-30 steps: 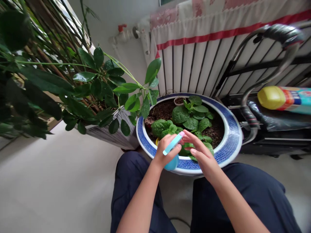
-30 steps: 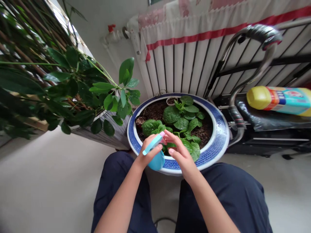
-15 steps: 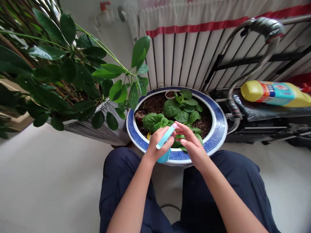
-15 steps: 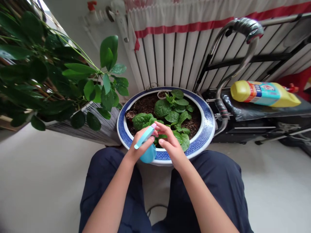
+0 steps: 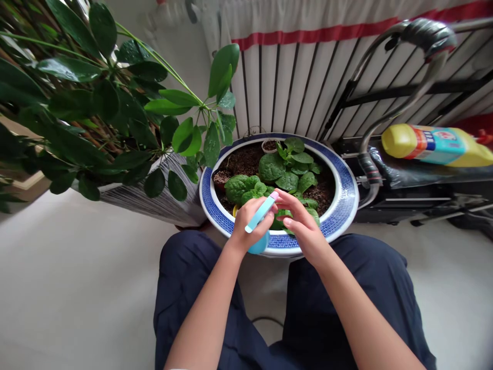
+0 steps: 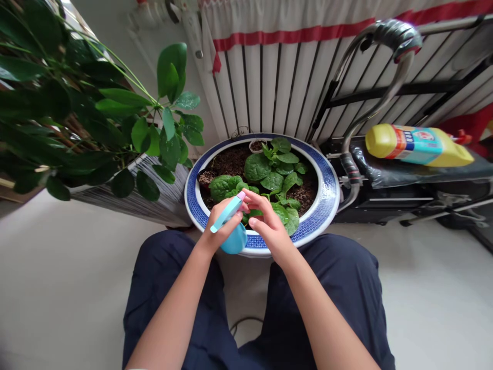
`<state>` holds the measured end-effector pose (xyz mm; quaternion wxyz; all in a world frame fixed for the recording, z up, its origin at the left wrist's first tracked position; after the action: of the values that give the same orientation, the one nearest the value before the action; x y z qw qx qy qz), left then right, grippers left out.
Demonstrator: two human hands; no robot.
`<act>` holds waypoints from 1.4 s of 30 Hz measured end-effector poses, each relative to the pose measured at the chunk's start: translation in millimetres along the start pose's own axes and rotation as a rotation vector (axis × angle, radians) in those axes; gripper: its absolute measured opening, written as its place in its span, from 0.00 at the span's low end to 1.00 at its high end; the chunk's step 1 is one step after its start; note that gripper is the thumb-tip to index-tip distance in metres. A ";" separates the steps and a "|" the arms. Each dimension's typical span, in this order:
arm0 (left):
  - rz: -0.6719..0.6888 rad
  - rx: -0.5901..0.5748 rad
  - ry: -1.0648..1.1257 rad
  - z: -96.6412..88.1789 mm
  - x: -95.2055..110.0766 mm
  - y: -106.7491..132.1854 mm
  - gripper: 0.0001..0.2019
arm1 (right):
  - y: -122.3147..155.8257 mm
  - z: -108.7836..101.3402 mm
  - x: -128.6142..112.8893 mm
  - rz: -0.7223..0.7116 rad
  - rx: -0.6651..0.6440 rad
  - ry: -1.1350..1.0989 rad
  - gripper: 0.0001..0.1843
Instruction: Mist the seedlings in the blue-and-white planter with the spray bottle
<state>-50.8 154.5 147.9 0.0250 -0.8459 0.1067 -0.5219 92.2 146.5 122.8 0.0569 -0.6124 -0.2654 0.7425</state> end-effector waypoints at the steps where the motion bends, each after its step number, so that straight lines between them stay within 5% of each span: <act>1: 0.003 0.006 -0.001 -0.2 0.1 -0.1 0.06 | -0.3 0.3 0.1 -0.001 0.000 -0.003 0.28; 42: -0.012 0.010 -0.022 -2.0 -1.4 -0.1 0.05 | -1.3 -0.2 -4.9 0.022 -0.051 0.055 0.29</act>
<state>-53.2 155.0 147.7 0.0273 -0.8523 0.0985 -0.5131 93.3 145.7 127.6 0.0405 -0.6368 -0.2760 0.7188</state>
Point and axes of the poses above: each hand's wrist, its own y-axis away from the middle knuckle, its own z-axis out of the palm, x = y × z, the point moved 4 cm from there along -y, towards the middle knuckle, and after that the axes turned 13 degrees about -z, right-handed, at the moved point
